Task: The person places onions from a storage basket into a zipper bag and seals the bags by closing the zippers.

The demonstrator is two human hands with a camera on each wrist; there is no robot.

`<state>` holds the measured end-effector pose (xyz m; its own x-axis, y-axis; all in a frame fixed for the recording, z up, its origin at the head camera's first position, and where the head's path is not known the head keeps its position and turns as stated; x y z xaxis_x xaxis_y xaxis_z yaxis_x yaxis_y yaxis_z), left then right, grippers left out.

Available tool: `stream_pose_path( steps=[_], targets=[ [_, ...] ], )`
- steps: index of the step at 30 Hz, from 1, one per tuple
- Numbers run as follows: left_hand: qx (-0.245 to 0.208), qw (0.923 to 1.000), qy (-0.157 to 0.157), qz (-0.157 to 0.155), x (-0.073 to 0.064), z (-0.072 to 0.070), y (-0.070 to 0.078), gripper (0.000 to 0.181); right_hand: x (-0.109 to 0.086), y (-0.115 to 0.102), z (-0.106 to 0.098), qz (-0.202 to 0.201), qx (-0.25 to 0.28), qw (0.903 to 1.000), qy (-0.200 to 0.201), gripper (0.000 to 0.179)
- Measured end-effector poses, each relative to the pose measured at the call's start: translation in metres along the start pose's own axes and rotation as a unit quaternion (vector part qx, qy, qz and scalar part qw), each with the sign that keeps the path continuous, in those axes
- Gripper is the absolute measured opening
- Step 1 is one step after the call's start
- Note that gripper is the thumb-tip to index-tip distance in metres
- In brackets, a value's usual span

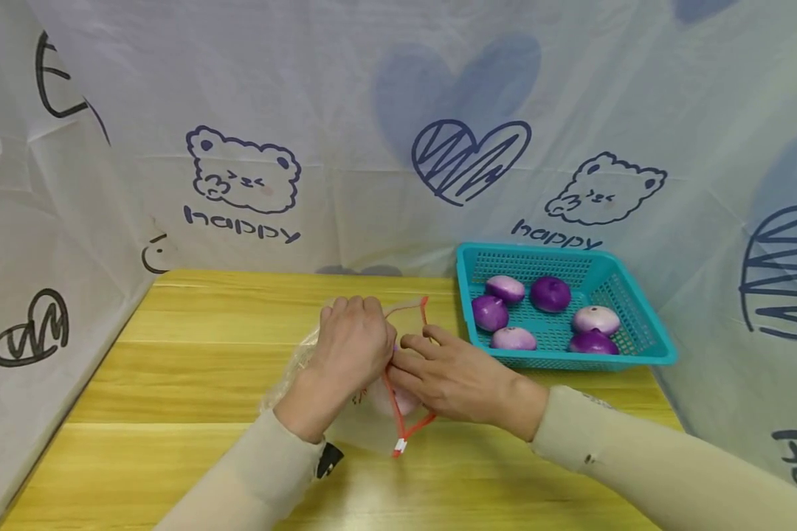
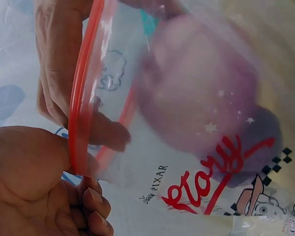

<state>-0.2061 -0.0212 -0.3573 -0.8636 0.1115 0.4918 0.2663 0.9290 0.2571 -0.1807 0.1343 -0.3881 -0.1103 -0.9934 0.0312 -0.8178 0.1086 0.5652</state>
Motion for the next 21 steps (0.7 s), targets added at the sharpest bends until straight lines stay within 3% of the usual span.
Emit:
stream_pose_path(
  steps=[2,5,10,13,16,18,21],
  targets=[
    [0.003,0.9999,-0.009,-0.006,0.001,0.0,-0.001,0.027,-0.003,0.002,0.0,0.024,0.006,0.9997,0.003,0.042],
    [0.009,0.9992,-0.032,-0.021,0.003,0.0,-0.005,0.026,-0.011,0.008,0.002,0.103,0.021,0.9942,0.023,0.048],
    [0.001,0.9963,-0.072,-0.047,0.006,-0.004,-0.011,0.023,-0.026,0.014,0.012,0.241,0.045,0.9666,0.074,0.046],
    [-0.011,0.9951,-0.078,-0.059,0.006,-0.006,-0.013,0.021,-0.027,0.011,0.02,0.277,0.068,0.9553,0.079,0.042],
    [-0.01,0.997,-0.059,-0.049,0.004,-0.008,-0.011,0.022,-0.024,0.007,0.024,0.3,0.124,0.9437,0.066,0.029],
    [0.007,0.9992,-0.031,-0.023,0.001,-0.01,-0.007,0.024,-0.021,0.009,0.022,0.329,0.177,0.925,0.072,0.024],
    [0.04,0.999,0.009,0.019,-0.006,-0.011,0.0,0.025,-0.017,0.02,0.014,0.38,0.254,0.8831,0.105,0.027]
  ],
)
Point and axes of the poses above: each hand's wrist, its own x-axis towards the middle knuckle, its own z-axis out of the palm, y = z × x, the point moved 4 cm from there along x, towards the middle knuckle, and after that the axes turned 12 degrees about -z, right-handed, at the moved point
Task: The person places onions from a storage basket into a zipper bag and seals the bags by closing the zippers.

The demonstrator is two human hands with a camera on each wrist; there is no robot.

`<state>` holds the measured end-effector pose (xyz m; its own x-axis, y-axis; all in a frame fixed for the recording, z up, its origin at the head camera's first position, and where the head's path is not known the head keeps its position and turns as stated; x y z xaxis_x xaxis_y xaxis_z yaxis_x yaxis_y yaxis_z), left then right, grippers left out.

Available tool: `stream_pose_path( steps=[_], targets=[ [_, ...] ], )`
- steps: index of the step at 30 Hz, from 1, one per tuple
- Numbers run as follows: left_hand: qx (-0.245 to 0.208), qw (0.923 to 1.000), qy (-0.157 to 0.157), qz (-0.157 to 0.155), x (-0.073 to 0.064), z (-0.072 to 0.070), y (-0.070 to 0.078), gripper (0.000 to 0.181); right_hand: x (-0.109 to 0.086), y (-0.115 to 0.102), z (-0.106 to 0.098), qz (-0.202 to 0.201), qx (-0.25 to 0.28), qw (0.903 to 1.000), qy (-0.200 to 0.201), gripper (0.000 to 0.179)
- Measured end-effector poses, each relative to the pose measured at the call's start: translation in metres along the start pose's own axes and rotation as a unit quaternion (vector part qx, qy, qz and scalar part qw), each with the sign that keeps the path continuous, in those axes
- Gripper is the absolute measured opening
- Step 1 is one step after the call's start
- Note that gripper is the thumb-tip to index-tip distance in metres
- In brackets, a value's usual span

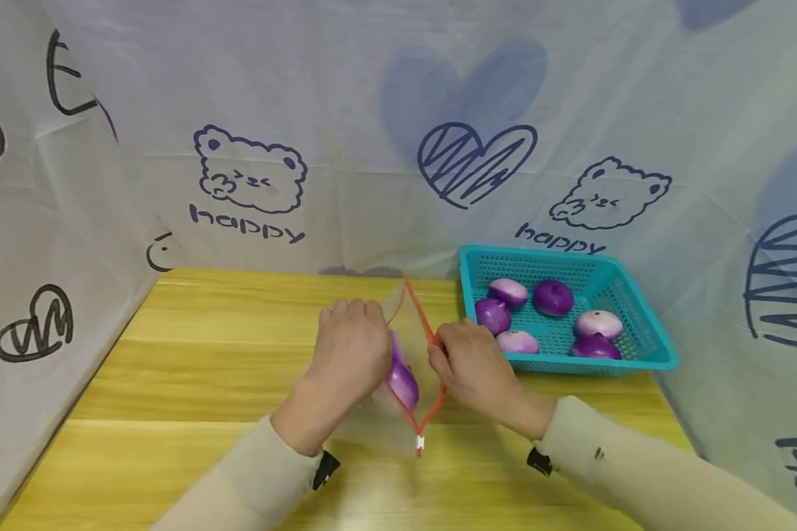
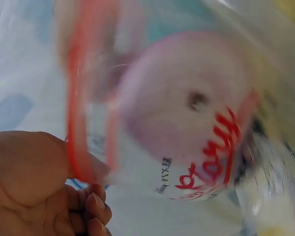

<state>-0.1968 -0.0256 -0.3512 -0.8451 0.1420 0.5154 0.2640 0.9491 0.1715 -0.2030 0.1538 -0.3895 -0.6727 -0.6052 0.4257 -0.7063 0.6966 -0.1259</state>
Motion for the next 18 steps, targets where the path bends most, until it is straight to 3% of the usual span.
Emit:
stream_pose_path(
  steps=[2,4,8,11,15,18],
  targets=[
    [0.017,0.9997,0.016,0.01,-0.004,-0.001,0.003,0.024,0.007,0.0,-0.005,0.028,0.039,0.9988,0.006,0.028],
    [0.019,0.9998,0.011,0.0,-0.005,-0.004,0.005,0.025,0.014,-0.002,-0.007,0.037,0.054,0.9979,-0.004,0.027],
    [0.002,0.9989,0.03,-0.036,0.0,-0.023,0.003,0.028,0.018,-0.005,-0.006,0.031,0.04,0.998,-0.038,0.025],
    [-0.023,0.9964,0.036,-0.074,0.008,-0.04,-0.005,0.027,0.019,-0.003,-0.008,0.035,0.013,0.9985,-0.041,0.026],
    [-0.039,0.9903,-0.011,-0.133,0.016,-0.048,-0.018,0.024,0.017,0.002,-0.013,0.042,-0.02,0.9978,-0.048,0.027],
    [-0.016,0.992,-0.022,-0.123,0.017,-0.043,-0.016,0.023,0.017,0.002,-0.015,0.035,-0.011,0.9982,-0.048,0.029]
  ],
)
Point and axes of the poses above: each hand's wrist, its own x-axis towards the middle knuckle, its own z-axis out of the palm, y = z × x, the point moved 4 cm from there along x, towards the middle knuckle, and after that the axes turned 12 degrees about -z, right-handed, at the moved point
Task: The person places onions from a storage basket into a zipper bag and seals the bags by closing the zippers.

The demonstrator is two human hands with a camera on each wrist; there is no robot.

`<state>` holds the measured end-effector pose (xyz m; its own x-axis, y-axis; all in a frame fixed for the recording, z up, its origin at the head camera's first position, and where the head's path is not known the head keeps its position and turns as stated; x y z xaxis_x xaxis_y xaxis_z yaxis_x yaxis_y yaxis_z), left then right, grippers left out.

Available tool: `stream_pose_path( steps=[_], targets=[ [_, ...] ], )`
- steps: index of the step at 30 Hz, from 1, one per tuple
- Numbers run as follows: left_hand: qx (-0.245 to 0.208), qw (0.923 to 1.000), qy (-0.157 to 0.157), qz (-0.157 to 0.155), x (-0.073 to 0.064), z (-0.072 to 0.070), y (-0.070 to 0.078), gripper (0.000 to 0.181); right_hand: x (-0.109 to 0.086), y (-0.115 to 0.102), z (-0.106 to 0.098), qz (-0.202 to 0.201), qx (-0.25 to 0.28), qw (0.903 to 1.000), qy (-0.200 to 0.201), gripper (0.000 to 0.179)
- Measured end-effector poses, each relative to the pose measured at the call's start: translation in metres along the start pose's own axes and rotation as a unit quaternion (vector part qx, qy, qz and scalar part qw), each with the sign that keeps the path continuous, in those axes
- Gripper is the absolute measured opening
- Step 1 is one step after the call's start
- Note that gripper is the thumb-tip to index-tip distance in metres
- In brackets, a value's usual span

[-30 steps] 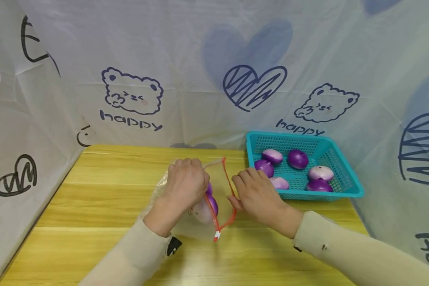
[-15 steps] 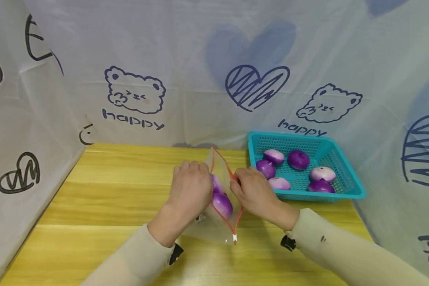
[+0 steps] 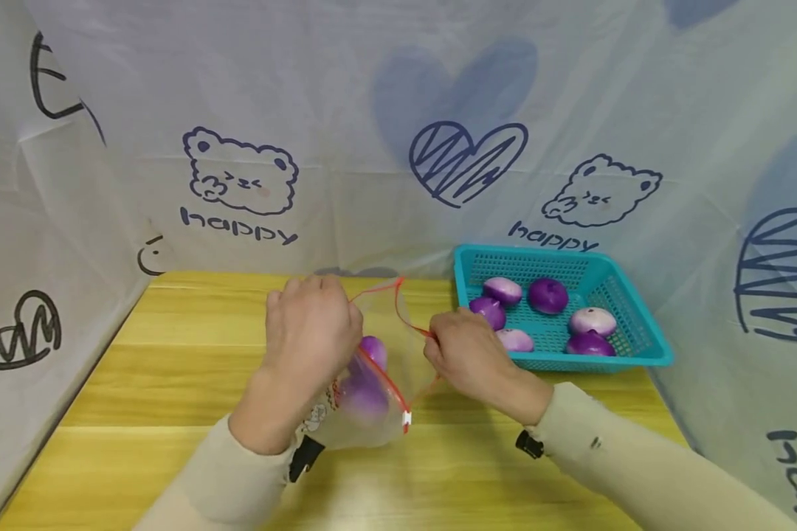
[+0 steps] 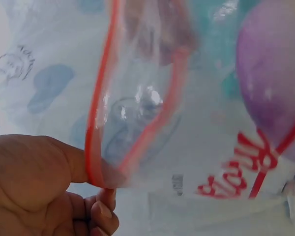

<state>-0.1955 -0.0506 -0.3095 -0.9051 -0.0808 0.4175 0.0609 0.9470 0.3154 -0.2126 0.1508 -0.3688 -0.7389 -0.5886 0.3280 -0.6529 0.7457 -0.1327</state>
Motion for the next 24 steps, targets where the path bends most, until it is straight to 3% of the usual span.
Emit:
stream_pose_path(
  steps=[5,8,12,15,20,24],
  targets=[
    [0.037,0.9919,0.062,0.104,-0.01,0.024,0.016,0.023,0.0,-0.002,0.004,-0.013,0.024,0.9996,0.007,0.031],
    [0.056,0.9849,0.082,0.141,-0.016,0.033,0.021,0.028,-0.003,-0.001,0.011,-0.011,0.021,0.9997,0.002,0.032],
    [0.092,0.9841,0.048,0.144,-0.021,0.032,0.023,0.034,-0.01,0.004,0.018,0.009,-0.014,0.9998,-0.011,0.031],
    [0.1,0.9854,0.033,0.133,-0.026,0.022,0.025,0.036,-0.014,0.009,0.02,0.03,-0.038,0.9985,-0.024,0.03],
    [0.087,0.981,0.094,0.146,-0.028,0.012,0.03,0.033,-0.014,0.007,0.022,0.023,-0.014,0.999,-0.035,0.03],
    [0.077,0.9778,0.106,0.164,-0.02,0.029,0.023,0.029,-0.013,0.007,0.026,0.022,-0.014,0.9988,-0.041,0.03]
  ],
)
Point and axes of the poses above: each hand's wrist, its own x-axis towards the middle knuckle, its own z-axis out of the palm, y = z × x, the point moved 4 cm from there along x, towards the middle knuckle, and after that the axes turned 12 degrees about -z, right-handed, at the moved point
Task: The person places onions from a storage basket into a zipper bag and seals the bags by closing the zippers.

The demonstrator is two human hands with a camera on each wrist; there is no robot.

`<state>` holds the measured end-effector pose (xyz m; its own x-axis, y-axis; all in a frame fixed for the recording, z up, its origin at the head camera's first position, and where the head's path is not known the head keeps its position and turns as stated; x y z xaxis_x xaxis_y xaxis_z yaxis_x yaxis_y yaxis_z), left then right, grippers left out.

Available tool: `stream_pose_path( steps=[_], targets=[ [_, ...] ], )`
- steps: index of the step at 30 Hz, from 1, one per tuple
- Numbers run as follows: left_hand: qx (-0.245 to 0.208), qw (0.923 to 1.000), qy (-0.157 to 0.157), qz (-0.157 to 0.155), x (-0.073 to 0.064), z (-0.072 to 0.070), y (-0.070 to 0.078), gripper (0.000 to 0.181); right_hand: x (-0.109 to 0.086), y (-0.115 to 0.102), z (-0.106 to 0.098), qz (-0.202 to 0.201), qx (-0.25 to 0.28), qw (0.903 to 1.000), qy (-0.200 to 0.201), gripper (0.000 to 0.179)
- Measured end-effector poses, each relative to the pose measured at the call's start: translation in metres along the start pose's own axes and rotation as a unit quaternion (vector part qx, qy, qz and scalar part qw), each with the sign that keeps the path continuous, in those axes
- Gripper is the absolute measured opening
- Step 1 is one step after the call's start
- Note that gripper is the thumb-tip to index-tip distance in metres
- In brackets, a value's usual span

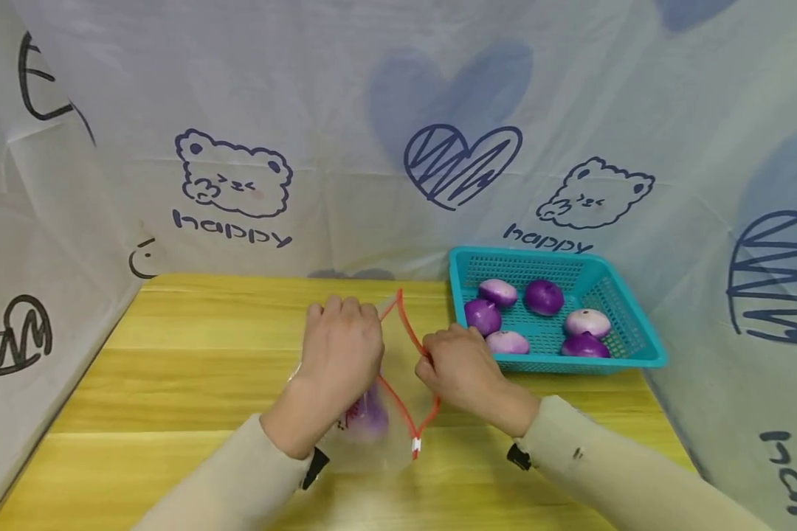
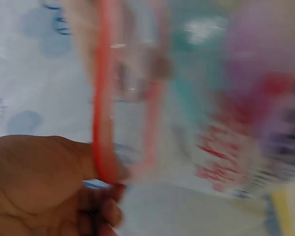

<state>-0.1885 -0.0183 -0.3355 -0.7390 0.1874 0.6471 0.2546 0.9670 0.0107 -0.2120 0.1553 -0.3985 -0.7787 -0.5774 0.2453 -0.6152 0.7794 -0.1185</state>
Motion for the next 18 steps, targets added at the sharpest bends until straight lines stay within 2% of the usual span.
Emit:
stream_pose_path(
  steps=[4,6,10,18],
  targets=[
    [-0.022,0.9993,-0.023,0.021,-0.005,0.023,-0.008,0.023,0.001,0.003,0.007,0.013,-0.016,0.9997,-0.01,0.029],
    [-0.034,0.9987,-0.022,0.03,-0.008,0.03,-0.011,0.022,0.001,0.004,0.009,0.016,-0.02,0.9996,-0.012,0.029],
    [-0.049,0.998,-0.011,0.039,-0.01,0.034,-0.011,0.022,0.001,0.008,0.013,0.013,-0.033,0.9993,-0.008,0.027],
    [-0.064,0.9974,-0.007,0.032,-0.011,0.034,-0.01,0.027,0.0,0.013,0.013,0.009,-0.036,0.9993,0.007,0.021]
  ],
)
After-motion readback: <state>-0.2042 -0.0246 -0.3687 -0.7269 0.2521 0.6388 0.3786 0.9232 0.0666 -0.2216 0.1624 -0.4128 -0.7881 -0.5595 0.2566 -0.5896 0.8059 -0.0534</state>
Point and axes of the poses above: each hand's wrist, its own x-axis towards the middle knuckle, its own z-axis out of the palm, y = z × x, the point moved 4 cm from there along x, towards the middle knuckle, and after that the axes turned 12 degrees about -z, right-handed, at the moved point
